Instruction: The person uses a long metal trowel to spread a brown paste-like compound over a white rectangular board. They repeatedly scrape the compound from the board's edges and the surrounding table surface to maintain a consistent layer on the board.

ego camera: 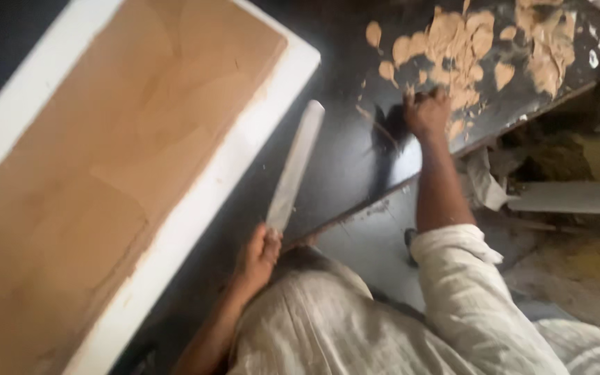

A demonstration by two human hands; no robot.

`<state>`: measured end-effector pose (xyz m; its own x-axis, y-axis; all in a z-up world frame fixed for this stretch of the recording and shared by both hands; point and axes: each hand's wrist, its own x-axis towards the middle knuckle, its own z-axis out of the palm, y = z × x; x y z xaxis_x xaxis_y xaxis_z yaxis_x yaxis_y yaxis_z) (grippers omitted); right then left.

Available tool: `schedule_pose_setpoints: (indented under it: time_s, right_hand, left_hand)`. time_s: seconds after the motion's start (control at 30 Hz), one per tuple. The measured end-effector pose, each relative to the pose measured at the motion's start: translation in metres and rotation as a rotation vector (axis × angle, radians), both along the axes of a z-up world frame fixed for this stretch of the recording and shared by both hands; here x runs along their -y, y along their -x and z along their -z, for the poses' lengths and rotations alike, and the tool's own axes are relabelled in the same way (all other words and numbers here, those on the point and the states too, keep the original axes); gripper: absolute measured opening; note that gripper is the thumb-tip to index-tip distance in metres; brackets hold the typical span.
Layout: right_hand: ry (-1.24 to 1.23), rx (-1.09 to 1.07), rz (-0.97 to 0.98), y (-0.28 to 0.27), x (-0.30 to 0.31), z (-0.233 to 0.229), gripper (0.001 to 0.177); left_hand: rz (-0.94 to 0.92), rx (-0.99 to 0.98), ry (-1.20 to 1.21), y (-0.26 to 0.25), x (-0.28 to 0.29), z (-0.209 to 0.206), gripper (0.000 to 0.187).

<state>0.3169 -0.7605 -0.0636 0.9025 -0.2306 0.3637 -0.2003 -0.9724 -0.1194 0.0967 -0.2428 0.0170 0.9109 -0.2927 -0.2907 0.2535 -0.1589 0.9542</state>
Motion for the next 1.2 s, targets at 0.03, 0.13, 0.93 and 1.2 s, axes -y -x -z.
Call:
schedule_pose_setpoints:
  time_s: [0.03,0.13,0.93,1.2]
  right_hand:
    - [0.023,0.081,0.036,0.003,-0.018,0.006,0.025]
    - [-0.546,0.329,-0.128,0.002,-0.044,-0.005,0.031]
    - [-2.164,-0.277,-0.689,0.197,-0.415,-0.108,0.133]
    - [-1.996,-0.364,-0.597,0.25,-0.393,-0.194,0.138]
  left_hand:
    - [-0.011,-0.029,0.039,0.009,-0.001,0.003,0.019]
    - [-0.022,-0.038,0.114,-0.004,-0.01,-0.004,0.019]
    - [-0.008,0.593,-0.186,0.023,-0.119,-0.008,0.026]
    - [-0.122,0.755,-0.281,-0.02,-0.093,-0.027,0.019]
